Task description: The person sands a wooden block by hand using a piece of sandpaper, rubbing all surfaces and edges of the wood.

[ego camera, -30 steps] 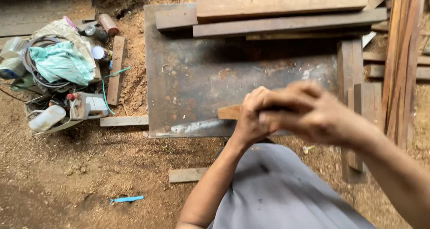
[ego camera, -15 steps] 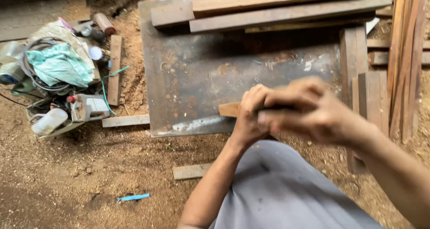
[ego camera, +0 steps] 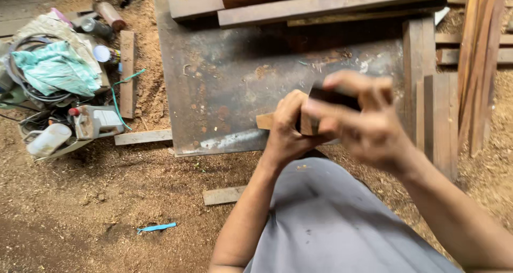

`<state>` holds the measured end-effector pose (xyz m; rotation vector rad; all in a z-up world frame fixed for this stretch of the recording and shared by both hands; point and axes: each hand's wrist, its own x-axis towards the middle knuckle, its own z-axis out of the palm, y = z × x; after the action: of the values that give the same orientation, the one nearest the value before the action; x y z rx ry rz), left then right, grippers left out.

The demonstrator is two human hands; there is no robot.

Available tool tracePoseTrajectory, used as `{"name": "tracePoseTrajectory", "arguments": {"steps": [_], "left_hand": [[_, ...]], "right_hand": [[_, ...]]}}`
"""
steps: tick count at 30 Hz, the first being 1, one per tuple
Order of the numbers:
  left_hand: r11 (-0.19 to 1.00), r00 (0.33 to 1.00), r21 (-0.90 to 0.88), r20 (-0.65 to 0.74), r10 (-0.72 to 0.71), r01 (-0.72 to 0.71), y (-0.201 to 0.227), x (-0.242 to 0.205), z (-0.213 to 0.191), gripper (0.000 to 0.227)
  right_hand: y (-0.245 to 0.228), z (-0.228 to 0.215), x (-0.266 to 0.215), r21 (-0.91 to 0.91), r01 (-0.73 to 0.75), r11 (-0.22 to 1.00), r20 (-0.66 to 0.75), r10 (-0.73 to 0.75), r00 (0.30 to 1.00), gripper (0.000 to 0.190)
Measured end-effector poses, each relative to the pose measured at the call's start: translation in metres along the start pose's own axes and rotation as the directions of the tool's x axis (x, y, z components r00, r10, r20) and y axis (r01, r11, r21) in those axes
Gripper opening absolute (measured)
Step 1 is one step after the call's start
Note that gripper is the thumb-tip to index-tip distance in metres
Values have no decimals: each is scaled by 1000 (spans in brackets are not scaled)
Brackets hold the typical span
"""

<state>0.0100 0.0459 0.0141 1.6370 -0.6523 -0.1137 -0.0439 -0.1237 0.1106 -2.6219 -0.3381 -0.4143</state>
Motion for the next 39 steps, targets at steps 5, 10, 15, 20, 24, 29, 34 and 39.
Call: {"name": "tracePoseTrajectory", "arguments": {"steps": [5,10,15,20,24,29,34,39], "left_hand": [[999,992,42,-119,31,-26,9,-1,6,59],[994,954,100,-291,71,-43,14,-10,28,60],[995,953,62,-291,88,-73,16,-10,22,71],[989,943,131,-317,106,-67,17,-10,24,69],[994,979,101,-198,58,-38,31,-13,5,76],[964,962,-252,272,-15,86,31,13,-42,111],[929,888,-313,459,-35,199,18,27,-48,107],[990,927,-58,359,-103,133,26,19,-40,117]], "right_hand": [[-12,-11,-2,106,-105,989,-30,108,994,34],[-8,9,-10,1,-202,979,-95,201,975,27],[4,18,-7,56,-70,996,-158,78,984,20],[15,13,0,105,-86,991,-55,92,994,24],[-6,12,-11,297,6,955,-20,0,1000,30],[1,13,-5,372,210,904,-8,-223,975,29],[-1,17,0,110,249,962,-134,-234,963,25],[-23,21,-7,146,77,986,-175,-51,983,24]]}}
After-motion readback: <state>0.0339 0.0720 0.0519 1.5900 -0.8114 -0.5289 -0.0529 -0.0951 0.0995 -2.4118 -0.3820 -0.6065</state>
